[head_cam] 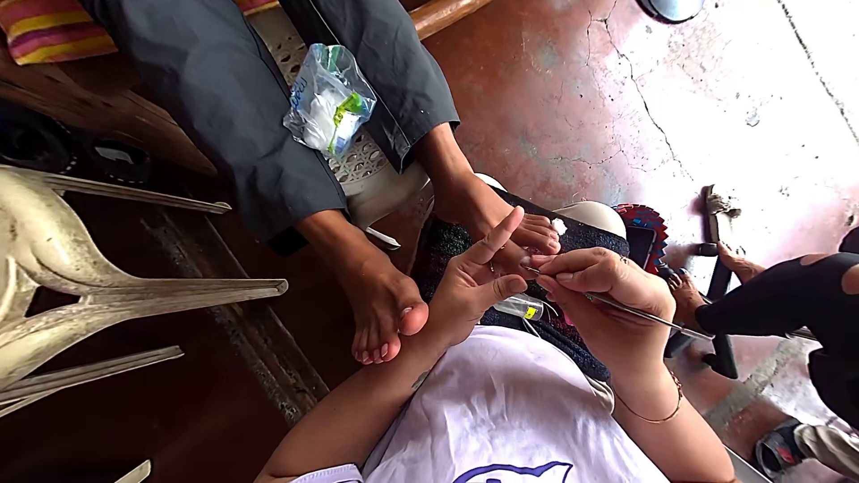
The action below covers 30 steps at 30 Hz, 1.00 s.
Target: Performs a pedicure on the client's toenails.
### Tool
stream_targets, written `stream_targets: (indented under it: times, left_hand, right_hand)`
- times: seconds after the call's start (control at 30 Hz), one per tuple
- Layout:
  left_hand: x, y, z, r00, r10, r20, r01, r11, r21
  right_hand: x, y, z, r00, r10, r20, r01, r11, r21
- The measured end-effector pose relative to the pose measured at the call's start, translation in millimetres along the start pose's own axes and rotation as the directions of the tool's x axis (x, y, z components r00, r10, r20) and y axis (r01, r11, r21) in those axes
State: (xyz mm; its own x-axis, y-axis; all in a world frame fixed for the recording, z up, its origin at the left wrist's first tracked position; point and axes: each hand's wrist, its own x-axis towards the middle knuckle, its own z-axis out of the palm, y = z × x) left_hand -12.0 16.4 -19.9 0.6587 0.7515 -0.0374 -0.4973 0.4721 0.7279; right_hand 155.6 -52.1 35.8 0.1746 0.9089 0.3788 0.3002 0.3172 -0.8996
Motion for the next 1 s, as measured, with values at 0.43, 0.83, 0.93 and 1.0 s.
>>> stream_targets:
  times: [0.43,0.83,0.93,1.0]
  left_hand:
    - [0.3,0.3,4.5,1.0,0.013,-0.028,-0.012,0.999,0.043]
    - [0.2,2.2,4.2,1.0,0.007,-0.018,-0.005,0.998,0.067]
    - [1.0,2.0,4.9,1.0,0.006,-0.027,-0.004,0.997,0.078]
    - [0.1,2.6,5.2,0.999,0.002,-0.041,0.002,0.997,0.08]
  right_hand:
    - [0.2,-1.9,1.1,1.0,0.001,-0.005,-0.001,0.999,-0.034]
    - [-1.2,-1.2,5.4,0.999,-0.052,-0.015,0.05,0.993,-0.105]
    - [-1.0,-1.7,2.9,0.999,-0.041,-0.01,0.039,0.994,-0.106]
    - [-0.3,-2.3,2.9,0.999,-0.054,0.002,0.054,0.988,-0.145]
